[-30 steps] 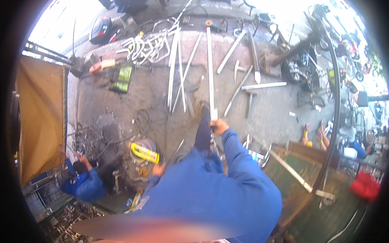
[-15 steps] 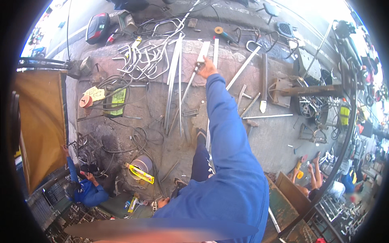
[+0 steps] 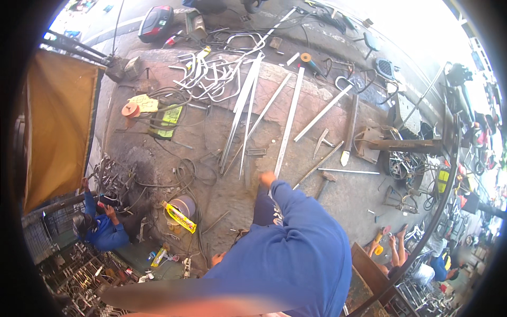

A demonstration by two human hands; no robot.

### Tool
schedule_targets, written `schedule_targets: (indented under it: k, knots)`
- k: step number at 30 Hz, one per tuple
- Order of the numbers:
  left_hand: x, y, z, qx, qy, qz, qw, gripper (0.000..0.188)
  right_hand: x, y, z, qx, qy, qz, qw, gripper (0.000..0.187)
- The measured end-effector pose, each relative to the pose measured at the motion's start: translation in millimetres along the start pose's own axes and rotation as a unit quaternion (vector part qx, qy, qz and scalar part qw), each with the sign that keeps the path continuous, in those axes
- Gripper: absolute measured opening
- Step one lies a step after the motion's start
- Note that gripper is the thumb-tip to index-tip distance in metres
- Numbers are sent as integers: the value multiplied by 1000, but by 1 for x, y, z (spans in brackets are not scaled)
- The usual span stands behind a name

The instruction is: The person operates a red drill press to drill a hole into a small metal bracket. They secure the bracket, lower the drill head using the lever, and then remove the bracket after drilling.

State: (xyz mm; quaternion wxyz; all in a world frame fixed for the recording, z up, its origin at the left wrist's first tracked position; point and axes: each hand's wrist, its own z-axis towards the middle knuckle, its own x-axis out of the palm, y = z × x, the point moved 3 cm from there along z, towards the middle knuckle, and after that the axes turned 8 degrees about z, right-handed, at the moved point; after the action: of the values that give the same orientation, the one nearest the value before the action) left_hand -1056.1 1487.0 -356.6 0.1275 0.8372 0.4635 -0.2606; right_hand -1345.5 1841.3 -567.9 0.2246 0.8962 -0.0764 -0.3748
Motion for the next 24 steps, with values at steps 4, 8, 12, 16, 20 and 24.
schedule_targets:
  k: [4,8,12,16,20,24]
  knots:
    - [28,62,19,49,-65,-17,997,31,94,74,-67,22,148,116,982,33]
    - [75,153,58,81,-99,-199,972,30,92,130,-42,-8,140,121,983,41]
    - [90,216,58,100,-135,-216,962,33,62,150,13,-17,-29,68,997,32]
    - [107,269,19,11,-197,-235,952,40,67,187,4,-103,-35,107,988,30]
    - [122,313,-12,-46,-244,-435,866,48,109,256,-41,-113,57,-28,992,46]
    - [129,323,-22,-66,-227,-731,641,39,168,342,-71,-50,332,-80,939,41]
